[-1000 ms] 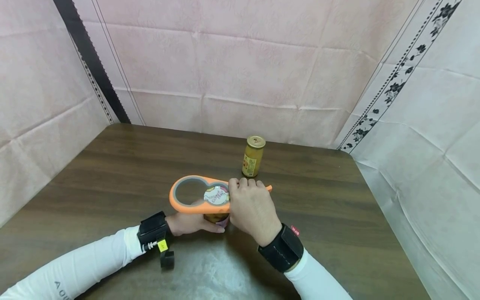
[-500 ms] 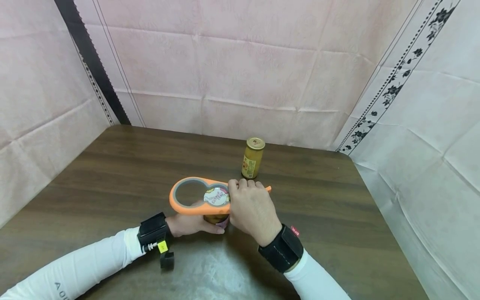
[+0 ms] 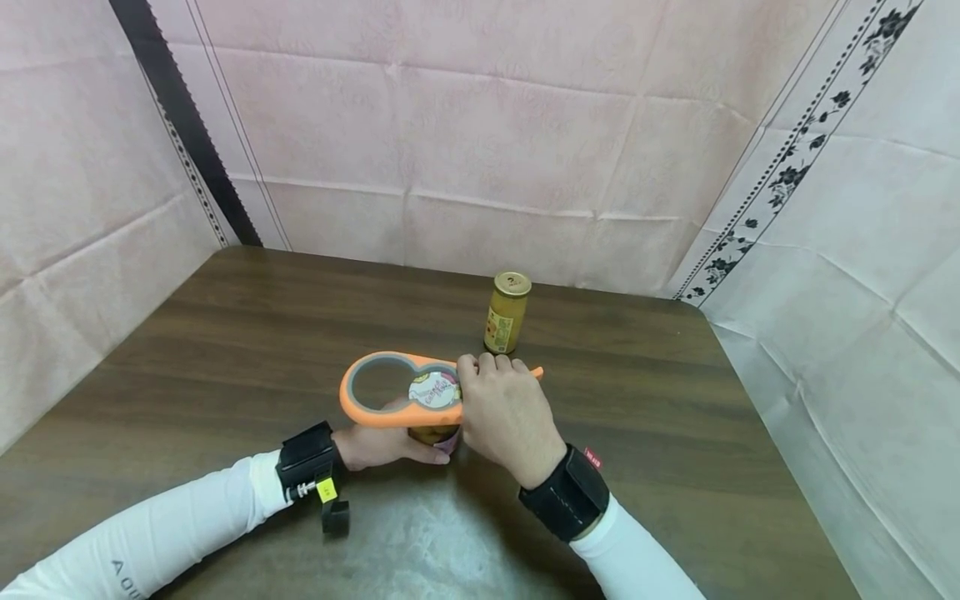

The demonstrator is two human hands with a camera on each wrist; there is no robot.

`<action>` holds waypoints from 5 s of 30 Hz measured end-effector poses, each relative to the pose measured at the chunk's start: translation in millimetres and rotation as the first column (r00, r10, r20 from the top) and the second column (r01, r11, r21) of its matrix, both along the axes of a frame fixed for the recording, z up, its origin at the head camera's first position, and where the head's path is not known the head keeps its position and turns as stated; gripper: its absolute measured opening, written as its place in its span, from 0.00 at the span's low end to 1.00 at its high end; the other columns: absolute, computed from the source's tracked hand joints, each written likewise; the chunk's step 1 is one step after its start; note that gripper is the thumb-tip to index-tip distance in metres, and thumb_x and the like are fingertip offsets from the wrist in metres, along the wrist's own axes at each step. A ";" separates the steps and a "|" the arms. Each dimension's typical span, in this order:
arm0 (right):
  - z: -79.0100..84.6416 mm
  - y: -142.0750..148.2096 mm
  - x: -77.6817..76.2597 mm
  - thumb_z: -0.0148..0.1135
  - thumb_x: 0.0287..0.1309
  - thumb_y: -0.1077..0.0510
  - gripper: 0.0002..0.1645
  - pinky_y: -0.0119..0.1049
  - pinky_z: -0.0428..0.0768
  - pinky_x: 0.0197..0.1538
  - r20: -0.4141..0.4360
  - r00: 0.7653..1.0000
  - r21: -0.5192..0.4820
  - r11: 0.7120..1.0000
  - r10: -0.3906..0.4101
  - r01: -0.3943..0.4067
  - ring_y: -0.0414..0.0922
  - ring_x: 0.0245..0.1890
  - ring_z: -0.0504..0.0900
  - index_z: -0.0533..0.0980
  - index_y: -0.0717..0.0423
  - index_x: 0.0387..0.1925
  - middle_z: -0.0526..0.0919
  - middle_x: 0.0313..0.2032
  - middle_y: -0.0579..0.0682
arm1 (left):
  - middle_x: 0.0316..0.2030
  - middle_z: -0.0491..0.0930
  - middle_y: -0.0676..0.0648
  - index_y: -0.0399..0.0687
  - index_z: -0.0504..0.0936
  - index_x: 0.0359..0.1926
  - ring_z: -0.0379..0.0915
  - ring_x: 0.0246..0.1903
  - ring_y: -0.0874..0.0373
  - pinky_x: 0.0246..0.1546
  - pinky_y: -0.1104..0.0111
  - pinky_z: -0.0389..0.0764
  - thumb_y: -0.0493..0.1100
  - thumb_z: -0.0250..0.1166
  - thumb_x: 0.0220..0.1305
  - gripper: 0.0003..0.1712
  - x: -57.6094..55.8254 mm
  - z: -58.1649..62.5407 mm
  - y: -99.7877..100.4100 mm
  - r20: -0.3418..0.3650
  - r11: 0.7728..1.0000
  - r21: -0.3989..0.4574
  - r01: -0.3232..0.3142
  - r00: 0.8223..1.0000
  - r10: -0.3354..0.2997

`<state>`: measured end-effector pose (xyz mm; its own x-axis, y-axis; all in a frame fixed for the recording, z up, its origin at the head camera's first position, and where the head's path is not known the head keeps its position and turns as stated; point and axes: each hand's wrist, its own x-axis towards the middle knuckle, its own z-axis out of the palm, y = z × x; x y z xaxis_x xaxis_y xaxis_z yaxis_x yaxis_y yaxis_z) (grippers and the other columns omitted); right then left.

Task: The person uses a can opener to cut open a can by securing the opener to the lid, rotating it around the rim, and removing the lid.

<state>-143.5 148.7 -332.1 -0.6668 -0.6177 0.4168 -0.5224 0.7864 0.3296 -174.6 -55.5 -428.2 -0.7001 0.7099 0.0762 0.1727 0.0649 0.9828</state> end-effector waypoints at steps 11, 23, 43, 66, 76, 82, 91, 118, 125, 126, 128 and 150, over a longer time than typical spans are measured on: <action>3.5 4.0 0.5 0.73 0.39 0.56 0.41 0.39 0.82 0.38 0.042 0.999 0.008 1.000 0.025 -0.025 0.48 0.37 0.84 0.76 0.60 0.60 0.85 0.41 0.54 | 0.67 0.73 0.51 0.57 0.66 0.73 0.70 0.64 0.59 0.68 0.64 0.70 0.39 0.76 0.58 0.44 0.1 0.0 -2.4 -0.013 1.000 -0.002 -0.002 1.000 0.002; 1.5 5.4 -1.1 0.73 0.42 0.54 0.36 0.42 0.84 0.39 0.011 0.999 0.007 0.999 0.054 -0.054 0.49 0.34 0.85 0.77 0.64 0.54 0.86 0.38 0.54 | 0.68 0.73 0.52 0.57 0.67 0.73 0.70 0.60 0.59 0.67 0.66 0.71 0.39 0.76 0.58 0.43 0.1 1.9 -2.6 -0.021 1.000 -0.001 0.008 1.000 -0.008; 0.8 6.1 -3.4 0.76 0.43 0.59 0.27 0.37 0.79 0.31 -0.064 0.995 0.044 0.996 0.075 -0.073 0.46 0.28 0.79 0.75 0.60 0.46 0.80 0.32 0.51 | 0.71 0.68 0.55 0.60 0.63 0.75 0.64 0.70 0.57 0.73 0.56 0.64 0.37 0.75 0.58 0.47 -0.9 3.0 -1.1 -0.003 1.000 0.005 0.014 1.000 -0.014; -1.7 3.6 -5.5 0.76 0.49 0.60 0.24 0.38 0.80 0.34 -0.047 0.997 -0.018 0.998 0.065 -0.066 0.48 0.33 0.82 0.75 0.57 0.47 0.81 0.34 0.52 | 0.72 0.67 0.50 0.54 0.60 0.76 0.64 0.69 0.56 0.71 0.58 0.66 0.39 0.76 0.58 0.49 -1.4 5.4 -3.9 0.011 1.000 -0.010 0.018 1.000 -0.018; -1.4 4.4 -8.1 0.75 0.50 0.61 0.24 0.38 0.80 0.34 -0.046 0.996 -0.023 0.997 0.079 -0.080 0.48 0.34 0.82 0.75 0.57 0.48 0.81 0.35 0.53 | 0.73 0.66 0.48 0.52 0.60 0.76 0.64 0.69 0.55 0.72 0.57 0.65 0.37 0.74 0.59 0.48 -1.5 8.9 -3.5 0.038 0.999 -0.007 0.035 0.999 -0.035; -1.8 3.9 -8.7 0.76 0.50 0.62 0.25 0.38 0.81 0.35 -0.039 0.995 -0.030 0.995 0.089 -0.090 0.48 0.35 0.82 0.75 0.57 0.49 0.81 0.35 0.53 | 0.73 0.65 0.49 0.52 0.59 0.77 0.65 0.65 0.63 0.69 0.64 0.67 0.35 0.73 0.61 0.48 -3.6 4.9 -4.4 0.073 0.998 0.012 0.065 0.995 -0.065; -3.9 5.4 -11.3 0.74 0.51 0.66 0.22 0.39 0.83 0.40 -0.004 0.989 -0.106 0.983 0.150 -0.149 0.48 0.36 0.81 0.75 0.55 0.46 0.81 0.37 0.51 | 0.76 0.59 0.62 0.69 0.54 0.78 0.54 0.74 0.64 0.70 0.72 0.65 0.40 0.79 0.54 0.58 -7.4 1.2 -7.0 -0.045 0.999 -0.003 0.048 0.998 -0.048; -2.5 5.2 -13.3 0.73 0.52 0.68 0.23 0.40 0.83 0.45 -0.008 0.986 -0.099 0.981 0.164 -0.164 0.48 0.40 0.80 0.75 0.54 0.48 0.80 0.38 0.50 | 0.75 0.63 0.56 0.63 0.60 0.77 0.58 0.71 0.60 0.67 0.69 0.69 0.39 0.73 0.61 0.47 -10.7 -0.1 -9.6 0.043 0.983 0.095 0.157 0.986 -0.162; -2.7 4.4 -14.9 0.73 0.51 0.69 0.23 0.40 0.82 0.45 -0.008 0.985 -0.097 0.980 0.174 -0.174 0.47 0.40 0.79 0.74 0.54 0.47 0.80 0.38 0.49 | 0.74 0.65 0.57 0.64 0.61 0.76 0.60 0.69 0.61 0.67 0.68 0.70 0.38 0.73 0.60 0.47 -8.8 1.9 -9.2 0.058 0.988 0.064 0.143 0.988 -0.146; -2.7 4.4 -15.3 0.73 0.51 0.69 0.24 0.40 0.83 0.46 -0.005 0.985 -0.096 0.980 0.175 -0.175 0.47 0.40 0.79 0.74 0.54 0.47 0.80 0.38 0.49 | 0.73 0.66 0.57 0.64 0.62 0.75 0.61 0.68 0.61 0.66 0.68 0.71 0.38 0.74 0.60 0.47 -8.4 2.5 -9.3 0.062 0.989 0.059 0.137 0.988 -0.141; -2.7 4.4 -15.8 0.75 0.50 0.68 0.25 0.40 0.83 0.47 0.003 0.984 -0.095 0.980 0.176 -0.175 0.47 0.41 0.80 0.74 0.53 0.48 0.80 0.39 0.49 | 0.72 0.68 0.57 0.64 0.63 0.74 0.63 0.67 0.62 0.65 0.69 0.72 0.38 0.74 0.59 0.46 -8.0 3.6 -9.1 0.064 0.991 0.043 0.125 0.990 -0.128; -3.2 6.7 -21.1 0.77 0.51 0.65 0.27 0.47 0.82 0.56 0.020 0.981 -0.064 0.980 0.191 -0.189 0.49 0.48 0.80 0.75 0.52 0.51 0.84 0.45 0.47 | 0.72 0.68 0.53 0.53 0.60 0.76 0.66 0.63 0.65 0.65 0.68 0.73 0.45 0.72 0.62 0.45 -7.8 0.0 -8.8 0.168 0.978 0.129 0.166 0.968 -0.187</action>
